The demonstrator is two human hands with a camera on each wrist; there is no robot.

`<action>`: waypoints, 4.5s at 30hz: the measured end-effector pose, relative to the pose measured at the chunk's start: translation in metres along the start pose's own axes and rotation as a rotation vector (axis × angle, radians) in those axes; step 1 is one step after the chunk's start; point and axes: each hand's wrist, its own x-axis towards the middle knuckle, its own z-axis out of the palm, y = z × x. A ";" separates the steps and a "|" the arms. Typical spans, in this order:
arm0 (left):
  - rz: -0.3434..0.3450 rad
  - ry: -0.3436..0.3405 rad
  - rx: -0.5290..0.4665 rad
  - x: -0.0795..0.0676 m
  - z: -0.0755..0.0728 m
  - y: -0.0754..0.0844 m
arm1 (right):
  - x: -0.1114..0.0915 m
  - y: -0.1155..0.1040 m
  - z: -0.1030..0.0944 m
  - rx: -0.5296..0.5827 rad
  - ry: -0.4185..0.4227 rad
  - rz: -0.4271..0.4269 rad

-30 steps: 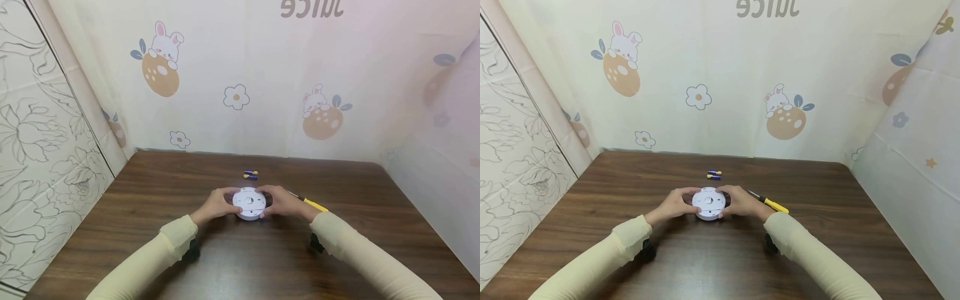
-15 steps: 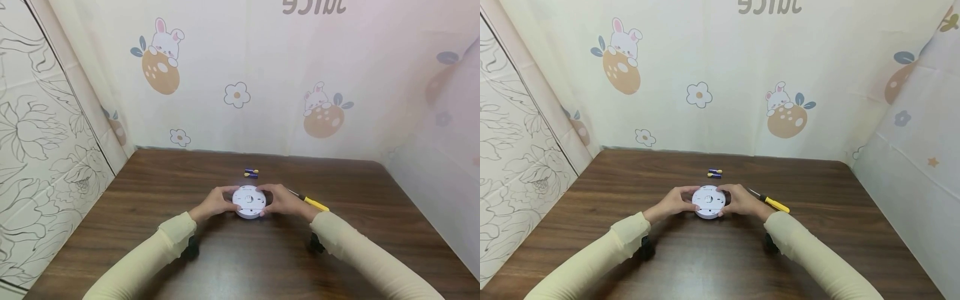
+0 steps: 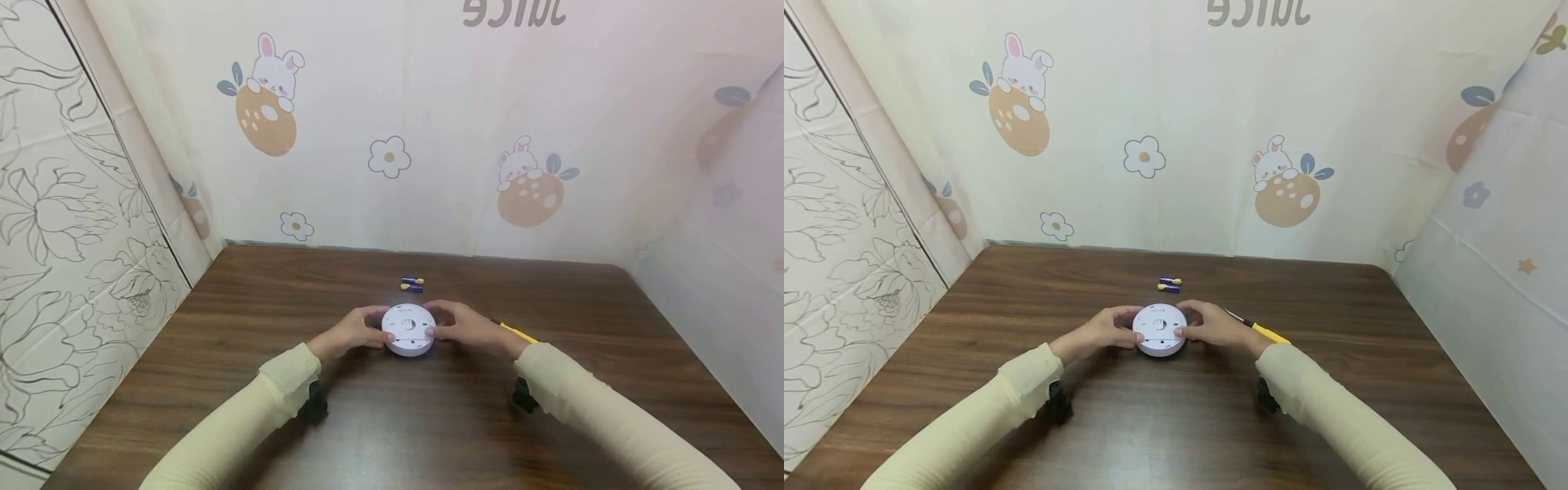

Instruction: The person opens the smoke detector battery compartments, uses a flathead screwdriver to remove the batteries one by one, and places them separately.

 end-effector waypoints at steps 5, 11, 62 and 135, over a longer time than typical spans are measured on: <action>-0.080 -0.025 -0.133 0.005 -0.002 -0.001 | -0.001 -0.003 0.000 0.215 -0.041 0.158; -0.124 -0.019 -0.200 0.009 -0.002 -0.002 | 0.000 -0.001 0.005 0.386 -0.004 0.221; -0.106 0.062 -0.453 -0.008 0.008 0.021 | -0.013 -0.021 0.010 0.467 0.207 0.003; 0.283 0.044 0.575 0.024 0.003 0.016 | -0.003 -0.001 0.011 -0.184 0.186 -0.170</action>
